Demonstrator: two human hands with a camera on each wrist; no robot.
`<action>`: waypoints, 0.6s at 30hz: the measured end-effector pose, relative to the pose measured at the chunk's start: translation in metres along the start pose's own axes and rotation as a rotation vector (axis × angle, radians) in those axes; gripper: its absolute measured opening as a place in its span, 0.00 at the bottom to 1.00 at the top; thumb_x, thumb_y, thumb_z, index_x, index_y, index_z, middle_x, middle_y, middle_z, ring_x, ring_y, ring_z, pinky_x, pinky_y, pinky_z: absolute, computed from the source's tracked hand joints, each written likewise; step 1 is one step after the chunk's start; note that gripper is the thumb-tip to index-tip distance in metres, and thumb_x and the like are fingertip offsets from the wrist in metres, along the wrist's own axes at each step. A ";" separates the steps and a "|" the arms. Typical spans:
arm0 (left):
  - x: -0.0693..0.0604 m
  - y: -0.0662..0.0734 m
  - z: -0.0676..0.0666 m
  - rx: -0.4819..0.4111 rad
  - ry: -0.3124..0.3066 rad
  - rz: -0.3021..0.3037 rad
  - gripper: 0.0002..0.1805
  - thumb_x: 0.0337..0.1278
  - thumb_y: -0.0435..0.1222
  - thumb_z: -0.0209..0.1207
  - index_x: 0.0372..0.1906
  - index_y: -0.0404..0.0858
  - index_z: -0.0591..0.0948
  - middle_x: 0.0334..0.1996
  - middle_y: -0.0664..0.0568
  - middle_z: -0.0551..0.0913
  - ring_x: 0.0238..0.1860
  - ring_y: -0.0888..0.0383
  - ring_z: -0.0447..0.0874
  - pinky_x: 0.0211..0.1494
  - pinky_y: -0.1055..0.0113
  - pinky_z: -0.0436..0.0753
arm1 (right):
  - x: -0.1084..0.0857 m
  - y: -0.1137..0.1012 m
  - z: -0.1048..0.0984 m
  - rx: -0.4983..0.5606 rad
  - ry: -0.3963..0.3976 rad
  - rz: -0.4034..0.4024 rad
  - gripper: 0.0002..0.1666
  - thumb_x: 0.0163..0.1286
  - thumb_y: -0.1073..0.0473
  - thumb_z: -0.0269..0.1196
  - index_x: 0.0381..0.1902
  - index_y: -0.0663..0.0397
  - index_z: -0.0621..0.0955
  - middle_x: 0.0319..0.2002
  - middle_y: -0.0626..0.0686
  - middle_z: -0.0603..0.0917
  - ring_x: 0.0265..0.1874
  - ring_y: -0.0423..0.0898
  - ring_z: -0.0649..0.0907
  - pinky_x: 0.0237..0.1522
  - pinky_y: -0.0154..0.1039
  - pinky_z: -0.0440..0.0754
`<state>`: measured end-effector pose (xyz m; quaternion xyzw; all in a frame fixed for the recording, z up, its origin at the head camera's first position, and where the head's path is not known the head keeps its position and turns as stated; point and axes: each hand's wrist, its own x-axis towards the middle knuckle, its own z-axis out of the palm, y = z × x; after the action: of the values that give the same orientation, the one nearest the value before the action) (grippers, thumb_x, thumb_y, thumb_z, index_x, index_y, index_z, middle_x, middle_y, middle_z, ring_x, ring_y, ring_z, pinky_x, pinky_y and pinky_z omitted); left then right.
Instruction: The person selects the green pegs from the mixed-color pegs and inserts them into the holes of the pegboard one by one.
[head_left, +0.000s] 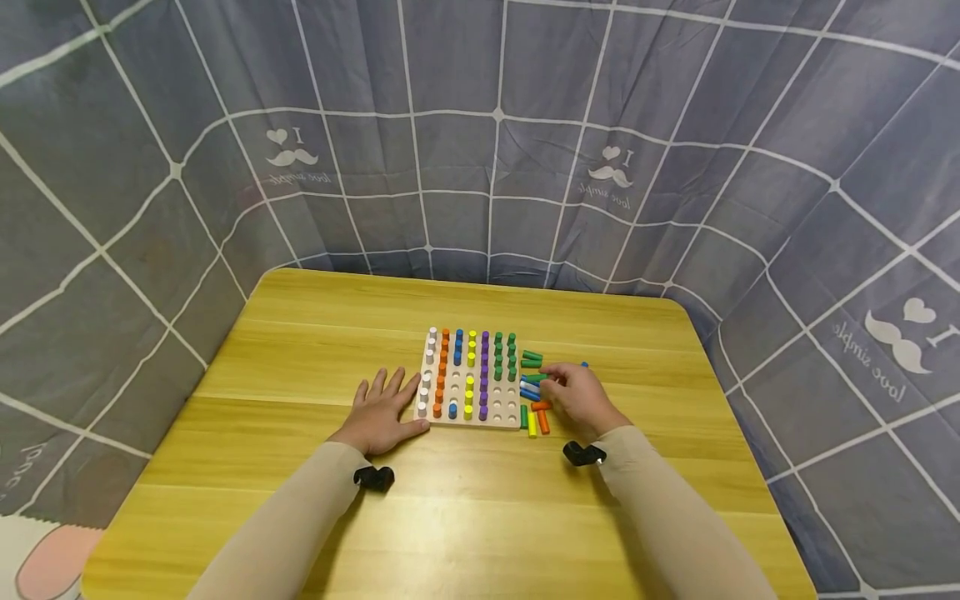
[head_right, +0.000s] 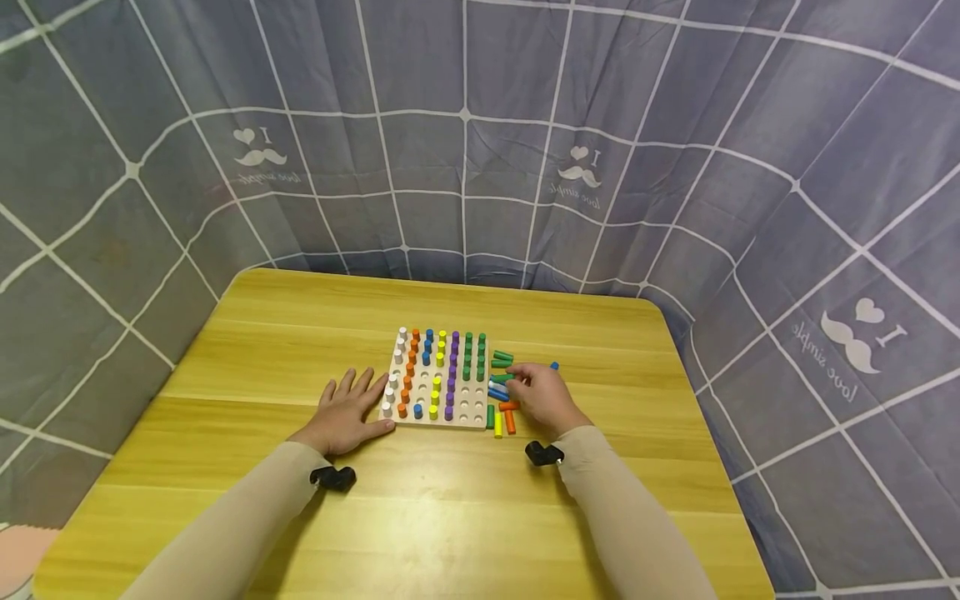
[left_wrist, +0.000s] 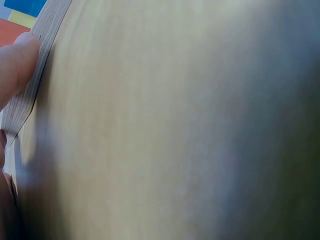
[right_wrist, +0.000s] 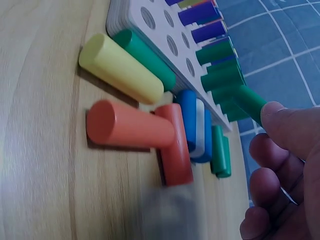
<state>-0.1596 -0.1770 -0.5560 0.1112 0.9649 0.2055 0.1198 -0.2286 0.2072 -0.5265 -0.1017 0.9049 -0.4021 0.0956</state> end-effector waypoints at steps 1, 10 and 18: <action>0.000 0.000 0.000 0.001 0.000 0.000 0.52 0.69 0.70 0.53 0.87 0.53 0.48 0.87 0.41 0.43 0.86 0.33 0.31 0.82 0.30 0.34 | 0.001 -0.001 0.001 0.005 -0.004 -0.002 0.20 0.77 0.56 0.65 0.62 0.57 0.85 0.38 0.52 0.84 0.33 0.47 0.78 0.32 0.35 0.76; 0.002 -0.002 0.001 0.010 -0.004 0.003 0.53 0.68 0.71 0.52 0.87 0.54 0.48 0.87 0.42 0.43 0.86 0.33 0.31 0.82 0.30 0.34 | 0.004 -0.013 0.013 -0.006 -0.037 -0.039 0.15 0.77 0.59 0.66 0.58 0.57 0.88 0.33 0.53 0.85 0.28 0.44 0.78 0.26 0.32 0.73; 0.002 -0.002 0.001 0.007 -0.005 0.000 0.52 0.68 0.71 0.52 0.87 0.55 0.48 0.87 0.42 0.43 0.86 0.33 0.31 0.82 0.30 0.34 | 0.006 -0.018 0.020 -0.051 -0.064 -0.066 0.15 0.77 0.61 0.66 0.57 0.56 0.88 0.39 0.52 0.86 0.33 0.44 0.79 0.36 0.36 0.79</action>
<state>-0.1614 -0.1781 -0.5578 0.1124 0.9653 0.2018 0.1219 -0.2272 0.1798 -0.5273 -0.1465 0.9074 -0.3785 0.1086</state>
